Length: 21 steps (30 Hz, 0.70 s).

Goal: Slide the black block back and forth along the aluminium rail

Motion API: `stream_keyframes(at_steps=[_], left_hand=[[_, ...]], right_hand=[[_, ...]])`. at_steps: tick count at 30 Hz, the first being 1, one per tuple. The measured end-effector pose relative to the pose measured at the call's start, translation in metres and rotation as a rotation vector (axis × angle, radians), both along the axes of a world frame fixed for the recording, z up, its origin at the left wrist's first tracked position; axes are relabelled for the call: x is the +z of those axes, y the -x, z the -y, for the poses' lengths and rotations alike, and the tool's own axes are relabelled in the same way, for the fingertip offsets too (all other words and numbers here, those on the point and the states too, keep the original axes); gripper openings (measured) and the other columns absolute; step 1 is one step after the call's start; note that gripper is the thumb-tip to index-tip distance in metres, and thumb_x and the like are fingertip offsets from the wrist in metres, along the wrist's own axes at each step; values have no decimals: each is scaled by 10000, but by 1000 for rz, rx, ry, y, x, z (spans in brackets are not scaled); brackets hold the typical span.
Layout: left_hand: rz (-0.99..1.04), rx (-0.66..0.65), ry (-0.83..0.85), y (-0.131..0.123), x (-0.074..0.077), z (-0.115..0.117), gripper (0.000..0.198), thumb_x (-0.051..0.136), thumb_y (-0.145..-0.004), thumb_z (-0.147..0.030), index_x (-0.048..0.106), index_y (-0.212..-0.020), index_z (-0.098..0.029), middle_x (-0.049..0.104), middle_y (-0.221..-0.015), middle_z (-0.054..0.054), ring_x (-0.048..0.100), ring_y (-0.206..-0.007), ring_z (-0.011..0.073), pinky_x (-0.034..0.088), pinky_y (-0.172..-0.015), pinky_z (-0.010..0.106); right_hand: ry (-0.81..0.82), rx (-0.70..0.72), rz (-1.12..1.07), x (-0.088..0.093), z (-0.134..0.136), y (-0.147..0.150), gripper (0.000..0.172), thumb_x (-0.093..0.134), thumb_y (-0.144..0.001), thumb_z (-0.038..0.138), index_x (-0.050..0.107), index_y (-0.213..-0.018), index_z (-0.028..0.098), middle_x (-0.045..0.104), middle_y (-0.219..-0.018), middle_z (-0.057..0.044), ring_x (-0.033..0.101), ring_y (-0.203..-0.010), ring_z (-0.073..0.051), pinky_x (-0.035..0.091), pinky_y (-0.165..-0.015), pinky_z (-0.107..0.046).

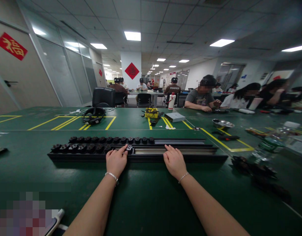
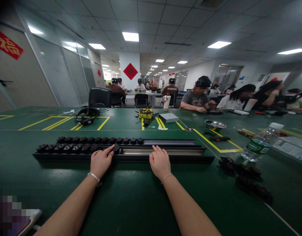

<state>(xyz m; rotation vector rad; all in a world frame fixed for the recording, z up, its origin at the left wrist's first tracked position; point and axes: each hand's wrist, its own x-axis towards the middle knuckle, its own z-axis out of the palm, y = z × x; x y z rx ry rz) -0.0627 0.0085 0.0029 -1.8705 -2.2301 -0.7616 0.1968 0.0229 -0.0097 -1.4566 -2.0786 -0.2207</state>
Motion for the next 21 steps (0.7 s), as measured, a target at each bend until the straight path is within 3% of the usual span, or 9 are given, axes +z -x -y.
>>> stream_keyframes(at_steps=[21], left_hand=[[-60,-3,-65,1,-6,-3,385,334,-830,-350,551,-1147,-326,663,-740,32,579,-775,149,306,-897,337]], right_hand=[[19,-13,14,3,2,1,319,309,-855,273,610,-770,212,521,-1244,-30,424,-1182,-181,277,-983,-397]])
